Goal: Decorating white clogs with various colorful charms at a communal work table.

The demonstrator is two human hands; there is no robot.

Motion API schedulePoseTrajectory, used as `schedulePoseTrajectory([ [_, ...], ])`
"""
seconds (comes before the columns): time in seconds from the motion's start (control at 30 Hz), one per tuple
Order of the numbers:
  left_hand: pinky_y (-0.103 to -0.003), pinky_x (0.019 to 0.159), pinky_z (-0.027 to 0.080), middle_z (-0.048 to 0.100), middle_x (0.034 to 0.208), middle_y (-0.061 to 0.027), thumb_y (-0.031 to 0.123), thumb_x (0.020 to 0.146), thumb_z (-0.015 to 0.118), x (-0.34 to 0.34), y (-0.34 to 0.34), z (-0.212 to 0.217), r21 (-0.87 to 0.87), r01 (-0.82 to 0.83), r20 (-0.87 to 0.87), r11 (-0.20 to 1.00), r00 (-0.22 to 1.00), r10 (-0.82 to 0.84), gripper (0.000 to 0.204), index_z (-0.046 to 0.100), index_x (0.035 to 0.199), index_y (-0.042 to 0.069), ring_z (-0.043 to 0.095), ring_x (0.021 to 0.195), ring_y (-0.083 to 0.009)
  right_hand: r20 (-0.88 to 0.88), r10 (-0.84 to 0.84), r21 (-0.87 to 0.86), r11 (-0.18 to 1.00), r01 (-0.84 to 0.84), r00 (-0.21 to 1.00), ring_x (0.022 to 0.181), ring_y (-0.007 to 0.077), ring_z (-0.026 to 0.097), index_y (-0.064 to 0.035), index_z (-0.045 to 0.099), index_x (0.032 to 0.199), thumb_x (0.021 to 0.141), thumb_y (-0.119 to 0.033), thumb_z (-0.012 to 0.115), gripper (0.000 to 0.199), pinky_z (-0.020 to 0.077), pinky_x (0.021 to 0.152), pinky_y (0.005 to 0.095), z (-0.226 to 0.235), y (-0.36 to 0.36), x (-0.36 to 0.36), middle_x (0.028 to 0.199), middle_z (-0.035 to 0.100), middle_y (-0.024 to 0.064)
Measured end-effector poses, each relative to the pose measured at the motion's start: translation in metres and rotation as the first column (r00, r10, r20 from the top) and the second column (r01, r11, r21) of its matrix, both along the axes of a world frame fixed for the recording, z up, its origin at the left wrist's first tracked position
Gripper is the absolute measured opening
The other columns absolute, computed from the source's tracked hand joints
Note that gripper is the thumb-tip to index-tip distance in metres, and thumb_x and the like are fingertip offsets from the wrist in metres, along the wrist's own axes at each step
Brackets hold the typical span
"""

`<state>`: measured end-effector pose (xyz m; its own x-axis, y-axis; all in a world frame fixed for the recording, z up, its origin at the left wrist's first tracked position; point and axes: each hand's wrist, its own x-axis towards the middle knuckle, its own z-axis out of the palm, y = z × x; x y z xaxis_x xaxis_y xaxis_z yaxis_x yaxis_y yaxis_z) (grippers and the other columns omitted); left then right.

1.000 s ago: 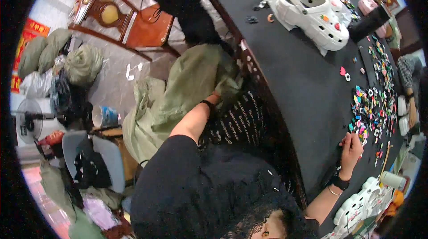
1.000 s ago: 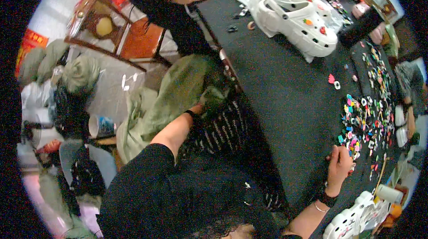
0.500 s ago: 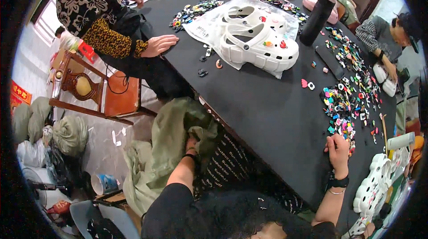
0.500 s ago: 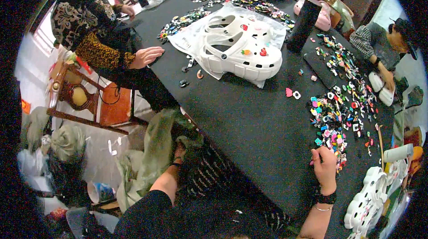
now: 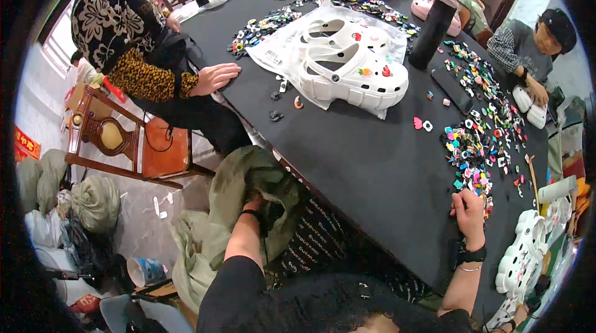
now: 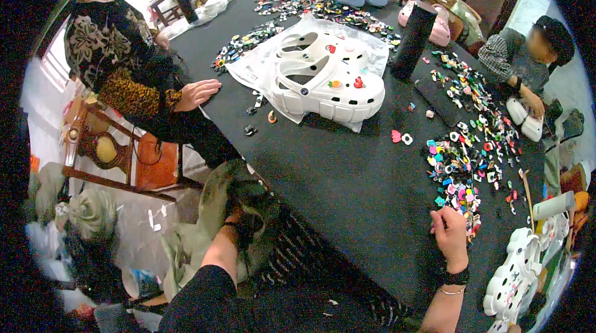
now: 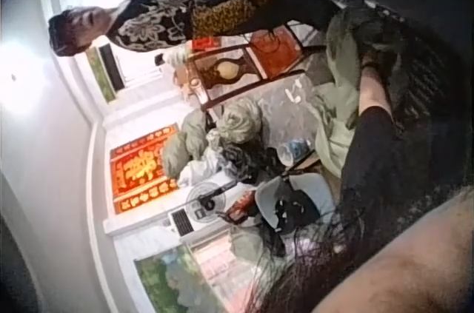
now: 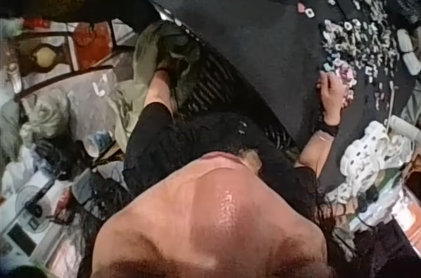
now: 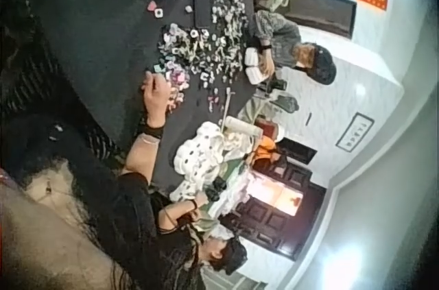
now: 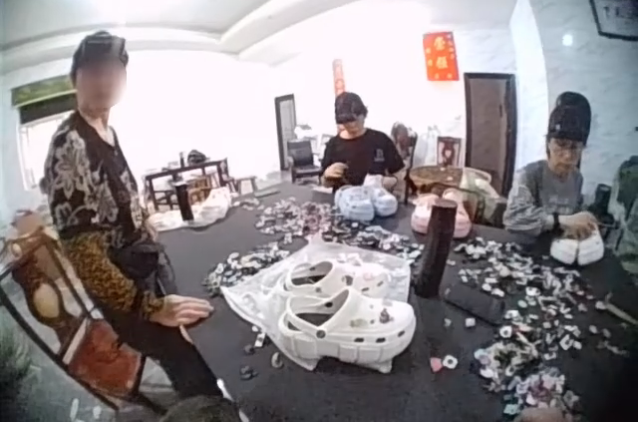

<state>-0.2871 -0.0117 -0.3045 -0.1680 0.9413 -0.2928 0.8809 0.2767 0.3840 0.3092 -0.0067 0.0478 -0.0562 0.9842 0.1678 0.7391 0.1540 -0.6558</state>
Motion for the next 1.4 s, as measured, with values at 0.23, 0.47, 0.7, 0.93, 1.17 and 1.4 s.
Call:
schedulePoseTrajectory([
  [0.23,-0.046,0.080,0.054,0.066,0.108,-0.0229,0.035,0.093,0.053,0.039,-0.041,0.010,-0.128,0.115,0.020,0.985,0.993,-0.113,0.041,0.060,0.112,0.000,0.066,0.096,-0.0369,-0.007,0.014,0.026,1.000,-0.014,1.000,0.050,0.0150,0.058,0.0000,0.055,0.073,0.094,-0.011,0.062,0.025,0.0419,0.048,0.0281,0.004,-0.003,-0.004,0.061,0.055,0.0069],
  [0.47,-0.046,0.080,0.054,0.067,0.109,-0.0226,0.035,0.089,0.057,0.030,-0.023,0.049,-0.264,0.204,0.043,0.943,0.979,-0.199,0.040,0.063,0.109,0.001,0.066,0.096,-0.0368,-0.017,0.012,0.023,1.000,-0.012,1.000,0.049,0.0140,0.058,0.0004,0.055,0.073,0.093,-0.011,0.063,0.024,0.0417,0.046,0.0270,0.007,-0.003,-0.006,0.062,0.055,0.0069],
  [0.7,-0.047,0.079,0.054,0.067,0.109,-0.0223,0.035,0.086,0.062,0.042,-0.025,0.079,-0.391,0.325,0.083,0.861,0.944,-0.319,0.040,0.065,0.106,0.001,0.066,0.096,-0.0367,-0.015,0.018,0.046,0.999,-0.018,1.000,0.056,0.0239,0.055,-0.0002,0.054,0.073,0.091,-0.012,0.064,0.024,0.0397,0.052,0.0359,0.002,-0.006,0.003,0.062,0.055,0.0101],
  [0.93,-0.048,0.076,0.055,0.070,0.096,-0.0208,0.031,0.086,0.062,-0.047,-0.077,0.012,-0.249,0.421,-0.215,0.872,0.854,-0.474,0.029,0.070,0.091,0.004,0.067,0.087,-0.0379,-0.012,0.116,0.098,0.989,-0.114,0.993,0.059,0.0276,0.055,-0.0009,0.055,0.074,0.089,-0.011,0.066,0.021,0.0406,0.055,0.0369,0.000,0.001,-0.004,0.064,0.056,0.0115],
  [1.17,-0.048,0.064,0.049,0.064,0.076,-0.0188,0.026,0.071,0.068,-0.011,-0.084,0.180,0.032,0.336,-0.011,0.941,0.942,-0.336,0.020,0.063,0.078,0.007,0.062,0.075,-0.0405,0.029,0.085,0.127,0.988,-0.088,0.996,0.060,0.0298,0.054,-0.0004,0.054,0.075,0.088,-0.010,0.067,0.020,0.0401,0.055,0.0396,0.002,-0.012,0.003,0.065,0.054,0.0128],
  [1.4,-0.039,0.051,0.040,0.046,0.056,-0.0151,0.016,0.070,0.069,0.012,-0.086,0.325,0.369,0.001,0.031,0.929,0.999,-0.013,0.025,0.049,0.065,0.001,0.049,0.053,-0.0291,0.014,0.115,0.155,0.981,-0.116,0.993,0.060,0.0325,0.053,0.0003,0.054,0.076,0.088,-0.010,0.067,0.020,0.0401,0.055,0.0400,0.002,-0.012,0.003,0.069,0.054,0.0153],
])
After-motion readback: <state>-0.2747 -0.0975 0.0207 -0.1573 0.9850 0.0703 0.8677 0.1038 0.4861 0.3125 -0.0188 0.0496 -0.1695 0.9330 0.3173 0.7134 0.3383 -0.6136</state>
